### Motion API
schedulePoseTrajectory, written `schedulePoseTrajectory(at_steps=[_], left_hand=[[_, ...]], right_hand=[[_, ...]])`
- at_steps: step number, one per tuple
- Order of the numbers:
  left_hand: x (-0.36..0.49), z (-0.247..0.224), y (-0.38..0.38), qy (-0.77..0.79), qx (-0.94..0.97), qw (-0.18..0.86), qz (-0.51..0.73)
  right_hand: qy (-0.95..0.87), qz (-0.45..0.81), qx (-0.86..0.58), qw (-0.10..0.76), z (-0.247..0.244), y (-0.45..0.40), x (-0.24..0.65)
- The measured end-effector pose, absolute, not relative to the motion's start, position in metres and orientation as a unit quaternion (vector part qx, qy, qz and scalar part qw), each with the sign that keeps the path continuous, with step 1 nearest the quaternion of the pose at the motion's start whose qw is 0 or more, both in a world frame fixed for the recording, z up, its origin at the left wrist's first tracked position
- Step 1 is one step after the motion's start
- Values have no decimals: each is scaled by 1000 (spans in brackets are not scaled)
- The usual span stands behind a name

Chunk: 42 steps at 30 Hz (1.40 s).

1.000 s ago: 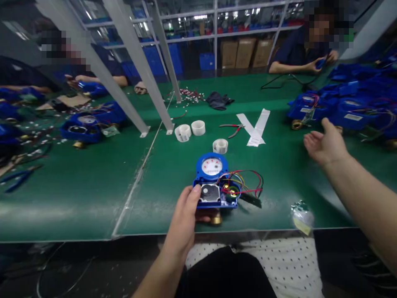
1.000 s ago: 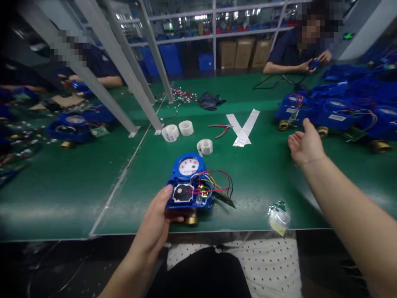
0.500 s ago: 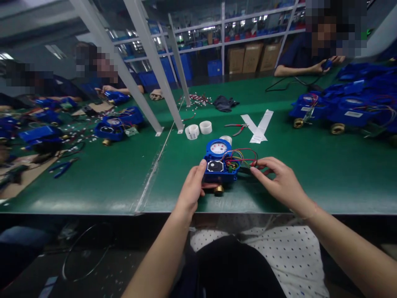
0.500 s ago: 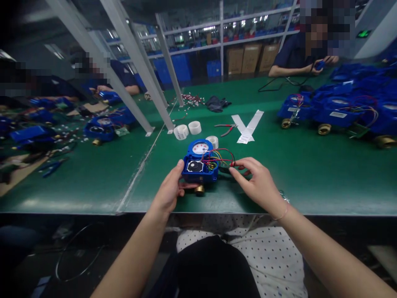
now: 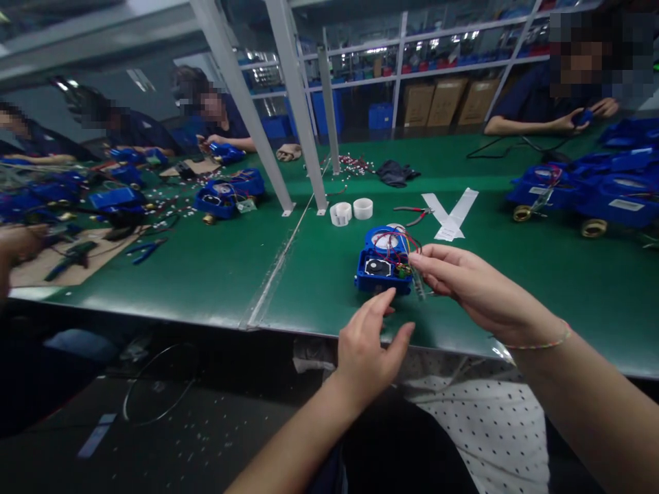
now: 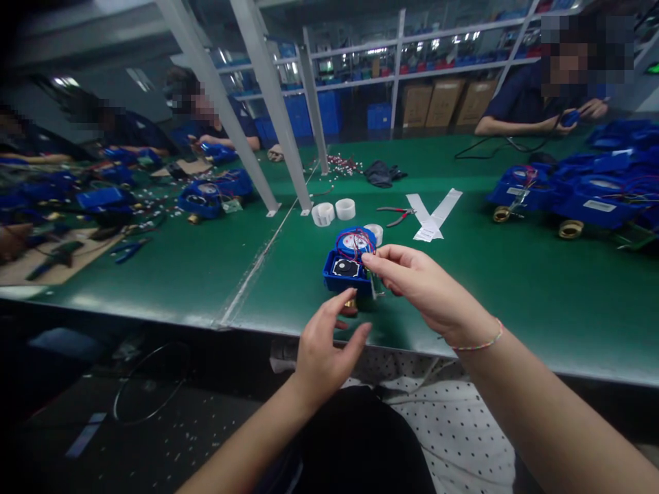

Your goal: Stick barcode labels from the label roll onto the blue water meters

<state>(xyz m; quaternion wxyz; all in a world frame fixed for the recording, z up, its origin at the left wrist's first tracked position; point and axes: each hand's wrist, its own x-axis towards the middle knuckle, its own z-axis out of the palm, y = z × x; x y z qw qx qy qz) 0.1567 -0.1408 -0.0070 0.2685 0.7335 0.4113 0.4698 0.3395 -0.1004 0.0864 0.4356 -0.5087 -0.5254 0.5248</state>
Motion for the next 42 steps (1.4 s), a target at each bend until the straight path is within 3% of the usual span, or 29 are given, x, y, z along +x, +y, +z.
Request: schedulePoseTrajectory(at_steps=[12,16,21,29,37,42], left_hand=[[159,-4,-128,432,491,510,559],[158,-2,-124,427,472,525,564],[155,2,-125,423,494,509,564],[148,7,-125,441,543,461,546],[149,10,-120,436,501,518,539],[148,12,-113,424,446,569,546]], right_hand=[[-520,522,-488,467,67,-98,305],[-611,344,-503,506,60,-106,303],[-760,161,-468,421,64,-114,302],[-791,152,-447,389,69,-108,305],[-815,164,-418,367,69,-96,314],[-777,182,-431,421,58,-109,330]])
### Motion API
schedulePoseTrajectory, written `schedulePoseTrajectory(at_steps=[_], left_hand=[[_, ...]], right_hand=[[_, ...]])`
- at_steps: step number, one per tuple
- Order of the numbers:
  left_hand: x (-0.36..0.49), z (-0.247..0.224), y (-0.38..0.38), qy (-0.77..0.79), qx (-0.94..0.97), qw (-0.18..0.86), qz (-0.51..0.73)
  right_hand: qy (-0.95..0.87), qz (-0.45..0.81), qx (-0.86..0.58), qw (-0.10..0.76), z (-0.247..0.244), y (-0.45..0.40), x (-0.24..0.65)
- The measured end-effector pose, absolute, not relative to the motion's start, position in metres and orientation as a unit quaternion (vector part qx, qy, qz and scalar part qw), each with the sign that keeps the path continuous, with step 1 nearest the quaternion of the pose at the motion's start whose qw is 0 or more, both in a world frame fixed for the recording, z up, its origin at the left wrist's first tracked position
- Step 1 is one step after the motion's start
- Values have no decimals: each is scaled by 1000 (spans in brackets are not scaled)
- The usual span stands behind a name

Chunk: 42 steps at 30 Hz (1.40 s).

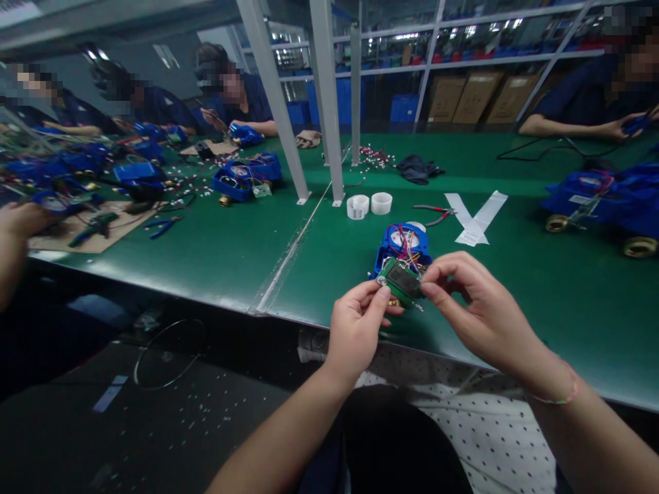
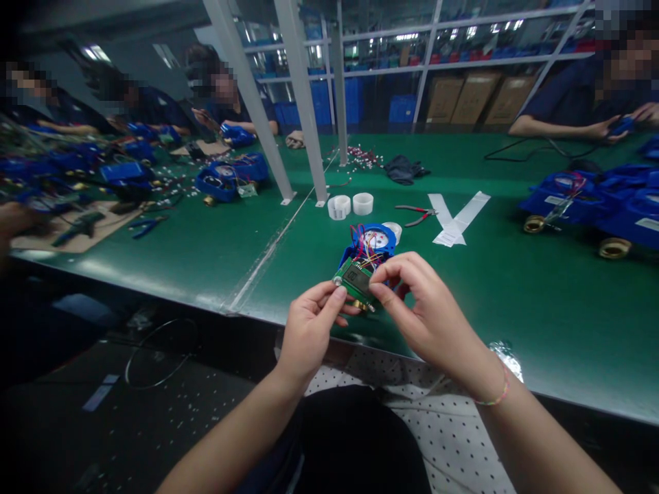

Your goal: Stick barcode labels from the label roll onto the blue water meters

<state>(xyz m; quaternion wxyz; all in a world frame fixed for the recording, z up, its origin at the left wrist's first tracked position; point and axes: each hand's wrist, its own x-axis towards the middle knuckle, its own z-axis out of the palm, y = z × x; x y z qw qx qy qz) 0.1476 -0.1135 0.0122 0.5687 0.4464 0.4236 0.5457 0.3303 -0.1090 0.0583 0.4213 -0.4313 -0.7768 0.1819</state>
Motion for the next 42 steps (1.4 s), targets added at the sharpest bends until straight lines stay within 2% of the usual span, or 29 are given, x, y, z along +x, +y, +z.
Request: schedulePoseTrajectory(at_steps=[4,7,9,11,14,17,19,21,24,28,35,39,42], left_hand=[[146,12,-110,417,414,594,549],[146,13,-111,418,393,608,549],[146,14,-111,420,380,613,551],[147,15,-112,423,371,612,555],[149,16,-113,427,365,612,557],[151,16,-114,426,365,615,554],[151,17,-114,424,365,617,553],[151,17,-115,422,364,622,550],[150,17,-117,420,359,631,544],[150,16,-121,412,362,641,537],[154,16,-129,402,367,648,533],[153,17,-132,394,384,657,516],[147,17,-131,398,421,642,503]], right_hand=[[-682,187,-489,511,53,-154,351],[-509,239,-556,612,47,-189,372],[-408,266,-587,646,36,-203,390],[-352,283,-624,638,19,-209,411],[-380,237,-714,539,-14,-209,443],[-527,70,-761,370,-39,-208,465],[-568,-35,-758,319,-44,-209,468],[-574,-86,-748,321,-39,-210,461],[-590,-95,-714,364,-22,-208,433],[-670,-110,-602,420,-1,-198,375],[-777,-198,-430,416,5,-165,324],[-784,-161,-408,439,4,-155,327],[-693,-78,-479,533,6,-146,330]])
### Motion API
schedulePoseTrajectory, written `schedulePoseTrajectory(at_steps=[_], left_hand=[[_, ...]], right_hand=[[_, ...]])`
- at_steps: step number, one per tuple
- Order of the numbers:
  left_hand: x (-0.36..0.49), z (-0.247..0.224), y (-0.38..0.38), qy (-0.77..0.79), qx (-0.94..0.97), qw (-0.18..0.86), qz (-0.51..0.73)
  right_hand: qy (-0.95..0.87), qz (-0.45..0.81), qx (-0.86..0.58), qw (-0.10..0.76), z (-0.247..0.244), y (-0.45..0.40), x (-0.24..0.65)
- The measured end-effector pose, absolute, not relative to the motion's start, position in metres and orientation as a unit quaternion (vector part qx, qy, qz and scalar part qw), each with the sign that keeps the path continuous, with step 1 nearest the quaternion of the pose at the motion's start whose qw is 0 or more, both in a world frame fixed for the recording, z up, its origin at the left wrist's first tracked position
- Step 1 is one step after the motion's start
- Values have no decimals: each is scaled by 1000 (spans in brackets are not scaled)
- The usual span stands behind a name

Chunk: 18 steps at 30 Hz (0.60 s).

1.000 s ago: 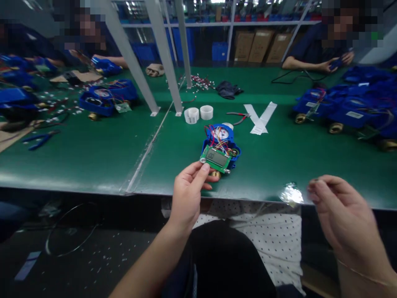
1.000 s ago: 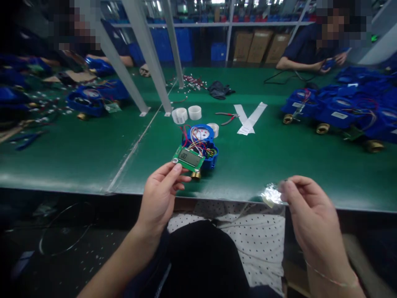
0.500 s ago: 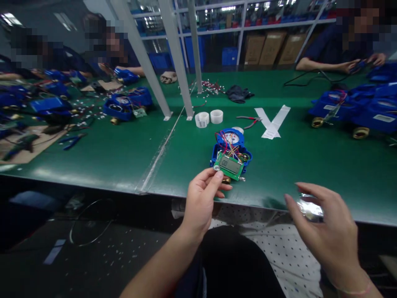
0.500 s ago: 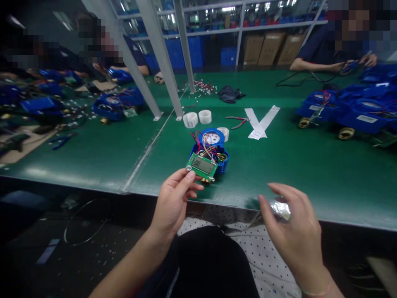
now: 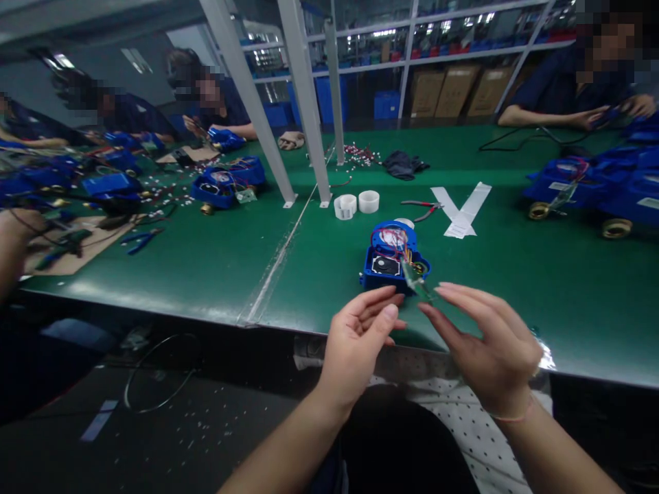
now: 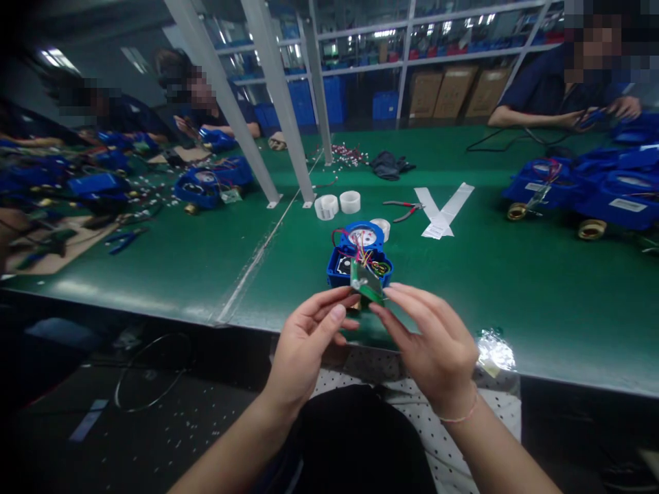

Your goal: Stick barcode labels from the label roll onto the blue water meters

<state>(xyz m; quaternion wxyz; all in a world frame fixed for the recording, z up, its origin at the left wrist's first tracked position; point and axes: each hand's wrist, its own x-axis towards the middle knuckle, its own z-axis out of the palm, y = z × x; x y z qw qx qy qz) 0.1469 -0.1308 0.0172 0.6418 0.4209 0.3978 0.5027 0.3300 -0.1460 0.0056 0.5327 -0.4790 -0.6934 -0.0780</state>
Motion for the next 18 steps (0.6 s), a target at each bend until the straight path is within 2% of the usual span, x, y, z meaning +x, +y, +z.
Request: schedulePoseTrajectory(at_steps=[4,7,10,18], left_hand=[[134,7,-118,447,459,537,549],[126,-9,-105,486,468,479,562],[121,-23,-98,504,466,465,560],[119,-32,-100,509,477,459,550]], right_hand=[[-419,230,-517,710,5,-128,336],[-278,399,-458,744,2,-117,341],[-224,449,-435,747,-1,-113,345],[-204,462,-420,755,-1,-114,345]])
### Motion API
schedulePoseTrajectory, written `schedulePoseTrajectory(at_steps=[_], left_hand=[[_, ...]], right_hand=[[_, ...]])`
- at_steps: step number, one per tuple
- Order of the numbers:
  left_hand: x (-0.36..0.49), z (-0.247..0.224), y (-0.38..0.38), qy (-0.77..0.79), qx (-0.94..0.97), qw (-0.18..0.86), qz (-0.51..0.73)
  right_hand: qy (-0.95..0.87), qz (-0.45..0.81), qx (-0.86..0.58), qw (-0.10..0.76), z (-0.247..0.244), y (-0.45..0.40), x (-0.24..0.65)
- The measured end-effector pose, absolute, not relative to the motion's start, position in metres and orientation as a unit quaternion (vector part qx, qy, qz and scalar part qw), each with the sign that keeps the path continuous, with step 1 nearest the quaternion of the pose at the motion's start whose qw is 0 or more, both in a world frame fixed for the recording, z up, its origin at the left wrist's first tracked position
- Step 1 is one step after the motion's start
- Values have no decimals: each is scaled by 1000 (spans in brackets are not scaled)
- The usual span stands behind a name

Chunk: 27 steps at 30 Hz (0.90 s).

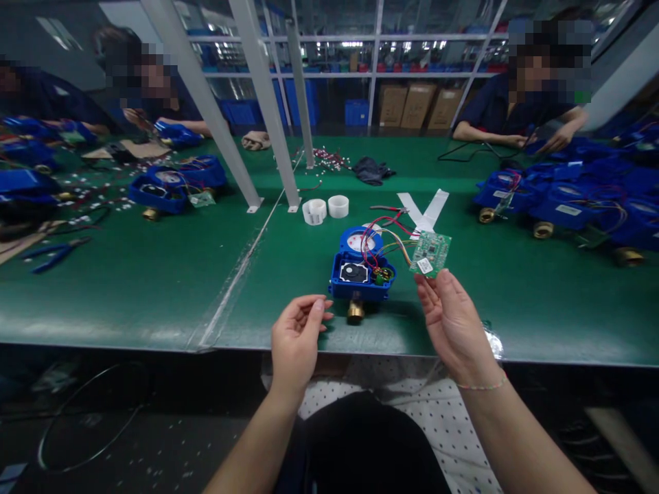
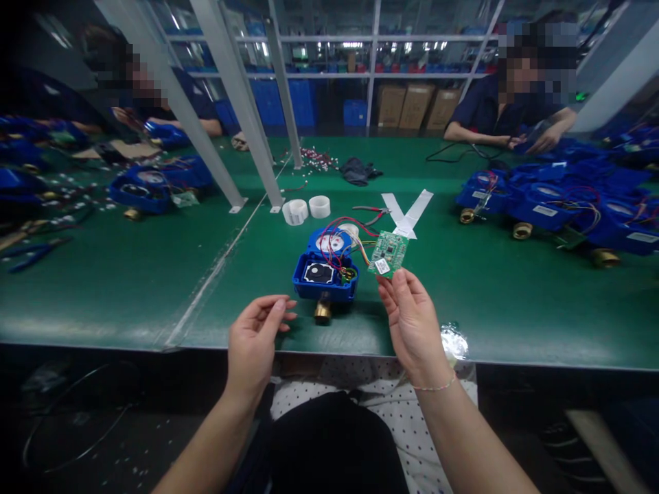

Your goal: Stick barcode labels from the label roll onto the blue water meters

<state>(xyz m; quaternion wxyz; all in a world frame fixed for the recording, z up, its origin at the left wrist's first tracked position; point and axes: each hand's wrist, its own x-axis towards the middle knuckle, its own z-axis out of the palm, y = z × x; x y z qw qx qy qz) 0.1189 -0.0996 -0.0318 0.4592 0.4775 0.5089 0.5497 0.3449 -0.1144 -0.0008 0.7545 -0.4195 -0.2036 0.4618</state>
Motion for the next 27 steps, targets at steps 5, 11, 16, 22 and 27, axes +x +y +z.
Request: schedulePoseTrajectory(at_steps=[5,11,16,22,27], left_hand=[[119,-32,-99,512,482,461,542],[119,-29,-100,516,476,466,539],[119,-25,-99,514,466,485,532],[120,-26,-99,508,466,495,529],[112,-23,-90,497,480,507,515]], right_hand=[[-210,452,-436,749,-1,-114,345],[-239,432,-472,731,-7,-112,349],[-365,319,-498,719,-4,-117,354],[-537,122,-535,641,-2,-128,358],[-574,131,-540,601,-26,-129,358]])
